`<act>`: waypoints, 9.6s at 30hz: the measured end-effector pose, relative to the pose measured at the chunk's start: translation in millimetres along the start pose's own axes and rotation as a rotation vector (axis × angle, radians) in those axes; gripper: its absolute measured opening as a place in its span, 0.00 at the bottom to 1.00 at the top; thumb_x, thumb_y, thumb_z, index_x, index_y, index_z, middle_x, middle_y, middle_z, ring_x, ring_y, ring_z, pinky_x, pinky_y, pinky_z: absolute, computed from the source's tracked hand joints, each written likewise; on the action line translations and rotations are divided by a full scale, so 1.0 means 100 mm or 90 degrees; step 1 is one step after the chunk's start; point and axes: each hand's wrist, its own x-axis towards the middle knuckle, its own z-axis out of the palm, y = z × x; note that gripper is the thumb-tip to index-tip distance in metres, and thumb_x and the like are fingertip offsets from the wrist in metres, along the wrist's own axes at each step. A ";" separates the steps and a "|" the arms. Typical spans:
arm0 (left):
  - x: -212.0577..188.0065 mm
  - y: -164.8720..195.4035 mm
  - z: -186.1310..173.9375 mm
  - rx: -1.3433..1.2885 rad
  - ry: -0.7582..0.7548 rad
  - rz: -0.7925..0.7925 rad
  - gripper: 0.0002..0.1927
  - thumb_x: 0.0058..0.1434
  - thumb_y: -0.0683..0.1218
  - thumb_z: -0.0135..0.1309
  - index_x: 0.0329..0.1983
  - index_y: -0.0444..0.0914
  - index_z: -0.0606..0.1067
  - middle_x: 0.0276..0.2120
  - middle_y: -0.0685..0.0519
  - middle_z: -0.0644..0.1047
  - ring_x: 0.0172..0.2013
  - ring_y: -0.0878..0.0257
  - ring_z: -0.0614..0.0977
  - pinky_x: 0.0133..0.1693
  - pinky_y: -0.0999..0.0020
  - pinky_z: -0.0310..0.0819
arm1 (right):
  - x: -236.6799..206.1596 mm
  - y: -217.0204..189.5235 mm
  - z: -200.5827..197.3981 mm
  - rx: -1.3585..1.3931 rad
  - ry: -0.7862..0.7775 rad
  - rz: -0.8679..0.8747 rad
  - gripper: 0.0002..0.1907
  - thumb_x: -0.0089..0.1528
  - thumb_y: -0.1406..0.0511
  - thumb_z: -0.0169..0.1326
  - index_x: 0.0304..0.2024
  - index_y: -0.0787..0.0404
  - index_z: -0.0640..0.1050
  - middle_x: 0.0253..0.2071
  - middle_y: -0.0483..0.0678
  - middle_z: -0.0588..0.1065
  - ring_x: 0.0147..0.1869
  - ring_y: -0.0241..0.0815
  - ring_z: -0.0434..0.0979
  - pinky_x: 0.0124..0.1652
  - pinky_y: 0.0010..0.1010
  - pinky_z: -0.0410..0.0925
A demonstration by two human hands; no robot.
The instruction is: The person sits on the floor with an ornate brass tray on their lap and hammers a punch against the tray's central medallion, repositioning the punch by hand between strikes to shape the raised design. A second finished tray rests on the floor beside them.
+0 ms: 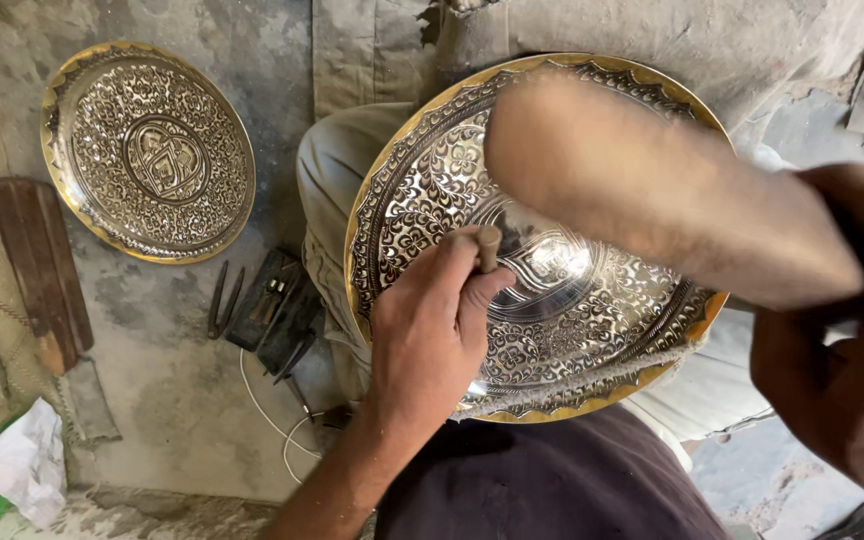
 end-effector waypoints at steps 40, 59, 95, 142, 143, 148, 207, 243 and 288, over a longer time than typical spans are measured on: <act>0.06 0.04 0.05 -0.022 -0.063 -0.027 0.14 0.66 0.42 0.57 0.54 0.37 0.74 0.39 0.50 0.82 0.38 0.59 0.88 0.37 0.65 0.83 | 0.10 0.39 0.06 -0.152 0.063 -0.169 0.27 0.54 0.78 0.60 0.58 0.66 0.78 0.42 0.57 0.78 0.46 0.52 0.80 0.47 0.39 0.73; -0.57 0.24 0.52 -0.106 0.249 -0.307 0.11 0.66 0.45 0.60 0.43 0.33 0.72 0.25 0.53 0.77 0.24 0.68 0.77 0.25 0.70 0.70 | 0.25 -0.55 -0.56 -0.568 0.179 -0.529 0.21 0.59 0.56 0.61 0.53 0.52 0.80 0.36 0.36 0.75 0.41 0.36 0.78 0.45 0.28 0.66; -0.60 0.21 0.58 0.005 0.222 -0.269 0.06 0.61 0.40 0.59 0.39 0.33 0.76 0.37 0.45 0.79 0.40 0.50 0.81 0.45 0.57 0.73 | 0.30 -0.63 -0.47 -0.310 0.170 -0.608 0.26 0.47 0.57 0.59 0.48 0.53 0.82 0.36 0.40 0.75 0.38 0.40 0.75 0.40 0.34 0.68; 0.07 -0.11 -0.03 -0.048 -0.164 0.011 0.15 0.70 0.48 0.57 0.56 0.37 0.72 0.38 0.49 0.80 0.37 0.56 0.86 0.36 0.59 0.80 | -0.06 0.43 0.15 -0.263 0.058 -0.170 0.33 0.48 0.78 0.58 0.58 0.63 0.75 0.40 0.57 0.78 0.39 0.49 0.81 0.41 0.37 0.75; 0.07 -0.11 -0.03 -0.054 -0.167 0.015 0.16 0.70 0.48 0.57 0.56 0.37 0.72 0.39 0.48 0.80 0.37 0.56 0.86 0.37 0.60 0.81 | -0.08 0.43 0.17 -0.265 0.062 -0.172 0.32 0.48 0.78 0.58 0.57 0.63 0.75 0.39 0.56 0.78 0.38 0.49 0.81 0.41 0.38 0.75; 0.07 -0.12 -0.03 -0.052 -0.194 0.046 0.21 0.68 0.45 0.57 0.63 0.39 0.71 0.36 0.50 0.81 0.37 0.57 0.86 0.38 0.60 0.81 | -0.18 0.37 0.20 -0.115 0.075 -0.095 0.29 0.51 0.76 0.57 0.57 0.64 0.74 0.38 0.54 0.78 0.36 0.48 0.80 0.37 0.37 0.73; 0.02 -0.09 0.00 -0.033 -0.166 0.048 0.13 0.69 0.46 0.58 0.53 0.37 0.73 0.36 0.52 0.78 0.35 0.58 0.84 0.35 0.61 0.78 | -0.18 0.54 0.27 0.011 0.074 -0.093 0.29 0.48 0.84 0.50 0.53 0.73 0.75 0.41 0.63 0.75 0.45 0.58 0.78 0.44 0.44 0.72; 0.01 -0.04 0.07 -0.069 -0.131 0.035 0.10 0.71 0.45 0.58 0.48 0.36 0.72 0.37 0.52 0.79 0.37 0.59 0.83 0.38 0.63 0.78 | -0.06 0.45 0.05 -0.095 0.084 -0.167 0.30 0.45 0.83 0.52 0.53 0.73 0.76 0.41 0.63 0.75 0.42 0.56 0.80 0.42 0.41 0.74; -0.01 0.11 0.16 -0.082 -0.093 0.029 0.10 0.68 0.43 0.58 0.46 0.34 0.72 0.37 0.50 0.81 0.35 0.63 0.86 0.35 0.71 0.84 | -0.31 0.61 -0.10 -0.194 0.037 -0.116 0.29 0.48 0.75 0.62 0.53 0.58 0.80 0.39 0.50 0.78 0.40 0.47 0.80 0.43 0.39 0.73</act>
